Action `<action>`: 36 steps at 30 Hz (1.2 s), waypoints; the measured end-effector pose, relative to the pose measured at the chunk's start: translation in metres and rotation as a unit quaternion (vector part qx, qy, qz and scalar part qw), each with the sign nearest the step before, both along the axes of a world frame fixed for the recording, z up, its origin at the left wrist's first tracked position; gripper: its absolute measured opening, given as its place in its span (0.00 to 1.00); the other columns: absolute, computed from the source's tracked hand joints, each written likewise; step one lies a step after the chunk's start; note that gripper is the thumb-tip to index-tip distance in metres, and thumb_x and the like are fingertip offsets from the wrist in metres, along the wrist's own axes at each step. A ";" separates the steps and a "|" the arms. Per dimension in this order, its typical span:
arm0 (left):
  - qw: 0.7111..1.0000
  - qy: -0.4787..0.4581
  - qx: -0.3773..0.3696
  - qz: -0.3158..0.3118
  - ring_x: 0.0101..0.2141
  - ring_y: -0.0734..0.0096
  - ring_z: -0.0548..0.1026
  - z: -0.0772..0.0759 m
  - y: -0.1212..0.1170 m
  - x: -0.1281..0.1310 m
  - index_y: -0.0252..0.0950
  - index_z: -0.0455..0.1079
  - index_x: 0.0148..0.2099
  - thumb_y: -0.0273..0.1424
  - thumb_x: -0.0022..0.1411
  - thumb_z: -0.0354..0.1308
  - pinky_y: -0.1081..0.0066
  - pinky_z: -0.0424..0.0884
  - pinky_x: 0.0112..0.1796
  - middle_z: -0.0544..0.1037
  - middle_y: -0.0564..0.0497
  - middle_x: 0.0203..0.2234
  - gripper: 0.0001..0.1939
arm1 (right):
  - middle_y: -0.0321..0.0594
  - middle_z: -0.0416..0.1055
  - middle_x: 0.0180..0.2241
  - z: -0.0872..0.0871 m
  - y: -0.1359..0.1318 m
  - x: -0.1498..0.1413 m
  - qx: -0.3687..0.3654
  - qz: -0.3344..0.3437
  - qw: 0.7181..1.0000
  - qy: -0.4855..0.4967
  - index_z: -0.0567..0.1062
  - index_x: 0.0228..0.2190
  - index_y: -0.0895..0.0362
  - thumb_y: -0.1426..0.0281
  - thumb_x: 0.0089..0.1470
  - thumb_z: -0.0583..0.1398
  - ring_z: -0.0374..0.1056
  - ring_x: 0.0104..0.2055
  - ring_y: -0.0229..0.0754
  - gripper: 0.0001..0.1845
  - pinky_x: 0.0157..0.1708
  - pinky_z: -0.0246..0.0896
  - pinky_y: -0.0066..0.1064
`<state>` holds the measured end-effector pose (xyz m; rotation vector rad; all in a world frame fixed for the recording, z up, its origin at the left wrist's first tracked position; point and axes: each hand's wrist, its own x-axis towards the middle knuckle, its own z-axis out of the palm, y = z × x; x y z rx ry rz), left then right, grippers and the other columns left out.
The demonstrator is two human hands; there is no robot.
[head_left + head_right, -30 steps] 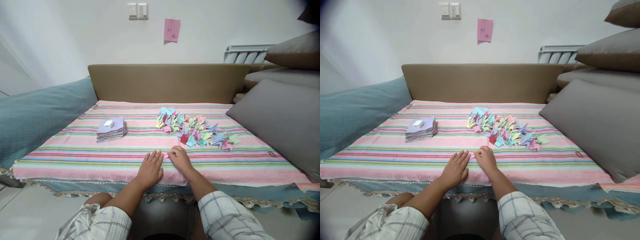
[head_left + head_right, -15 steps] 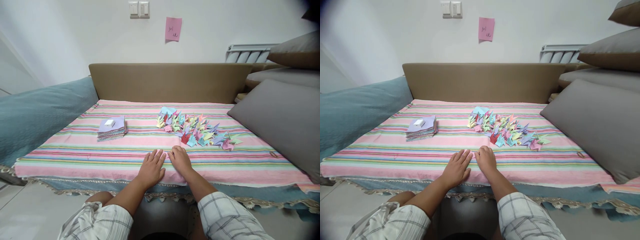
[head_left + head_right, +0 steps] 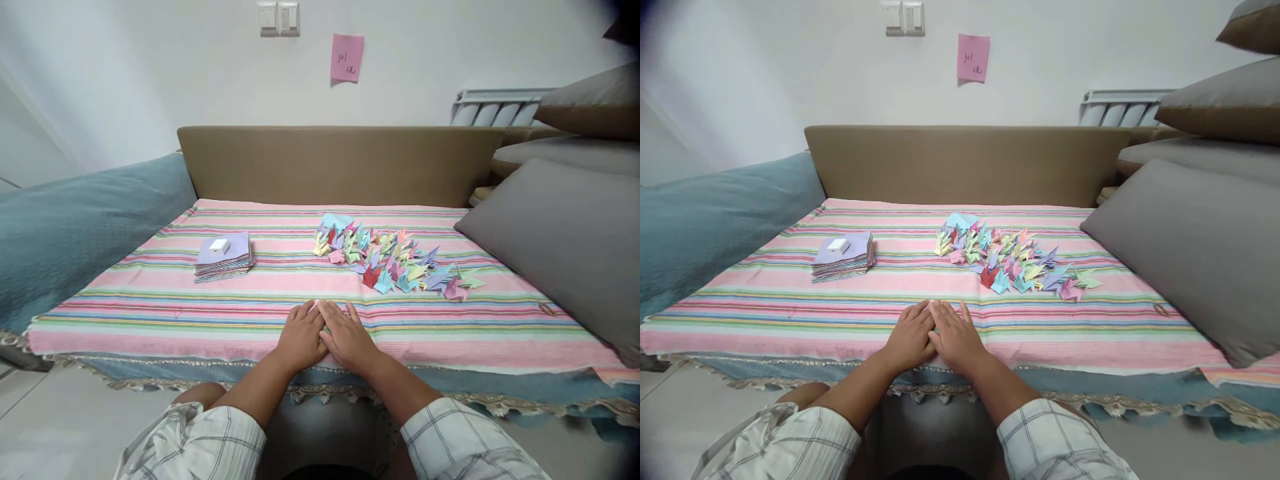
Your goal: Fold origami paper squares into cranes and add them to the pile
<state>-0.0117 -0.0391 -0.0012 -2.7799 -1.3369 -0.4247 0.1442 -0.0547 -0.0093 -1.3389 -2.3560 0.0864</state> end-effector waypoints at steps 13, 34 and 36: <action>0.998 -0.008 -0.056 0.022 0.60 0.53 0.52 0.000 0.009 -0.016 0.34 0.37 0.65 0.39 0.52 0.57 0.50 0.47 0.57 0.54 0.39 0.61 0.45 | 0.48 0.44 0.62 -0.001 0.001 0.008 -0.058 0.016 0.996 -0.063 0.47 0.61 0.57 0.48 0.56 0.43 0.39 0.64 0.50 0.39 0.59 0.31 0.54; 0.996 0.083 -0.007 -0.022 0.61 0.54 0.48 0.005 0.007 -0.037 0.39 0.43 0.65 0.48 0.52 0.55 0.51 0.46 0.57 0.54 0.42 0.61 0.43 | 0.48 0.43 0.63 -0.004 0.001 0.007 -0.048 0.013 0.995 -0.081 0.52 0.59 0.48 0.49 0.54 0.50 0.39 0.64 0.52 0.35 0.58 0.33 0.57; 0.995 0.096 -0.007 -0.017 0.61 0.53 0.48 0.005 0.004 -0.042 0.40 0.45 0.65 0.48 0.51 0.57 0.50 0.46 0.57 0.54 0.42 0.61 0.44 | 0.48 0.43 0.63 -0.004 0.002 0.007 -0.047 0.014 0.995 -0.084 0.52 0.59 0.48 0.50 0.54 0.51 0.39 0.64 0.52 0.35 0.58 0.33 0.57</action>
